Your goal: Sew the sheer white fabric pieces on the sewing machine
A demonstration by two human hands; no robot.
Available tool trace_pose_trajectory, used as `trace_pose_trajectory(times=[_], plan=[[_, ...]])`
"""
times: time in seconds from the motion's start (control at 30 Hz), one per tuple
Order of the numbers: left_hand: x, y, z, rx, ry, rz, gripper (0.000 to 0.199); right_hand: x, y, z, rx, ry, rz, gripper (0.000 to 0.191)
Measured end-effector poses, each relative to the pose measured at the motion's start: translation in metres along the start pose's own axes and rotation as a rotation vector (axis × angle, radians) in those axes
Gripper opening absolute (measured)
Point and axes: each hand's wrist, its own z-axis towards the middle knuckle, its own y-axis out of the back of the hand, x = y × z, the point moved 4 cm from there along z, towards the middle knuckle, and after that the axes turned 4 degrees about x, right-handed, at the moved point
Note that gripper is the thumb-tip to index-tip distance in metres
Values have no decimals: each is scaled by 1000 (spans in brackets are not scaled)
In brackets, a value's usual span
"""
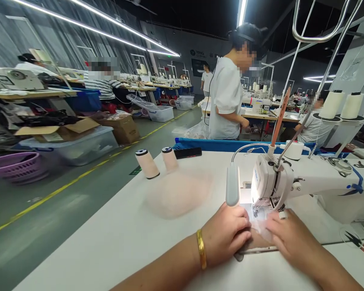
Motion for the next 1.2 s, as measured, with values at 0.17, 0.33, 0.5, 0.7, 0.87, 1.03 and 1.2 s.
trace_pose_trajectory(times=[0.17,0.33,0.5,0.7,0.87,1.03,1.2], plan=[[-11,-7,-1,-16,3,17,4,-10,7,-4,-119,22,29,30],[-14,-10,2,-4,2,29,7,8,-4,0,43,56,86,27],[-11,-10,1,-45,-10,55,11,12,-10,-3,3,114,61,26],[-12,-9,-1,-71,-39,56,13,13,-12,-3,-38,149,71,29],[-11,-7,1,-63,-28,72,14,13,-11,-1,-38,131,68,28],[-15,-8,-1,-86,-61,103,16,13,-11,0,-12,107,77,30],[-20,-11,-2,-123,-92,102,19,12,-12,0,-2,88,70,30]])
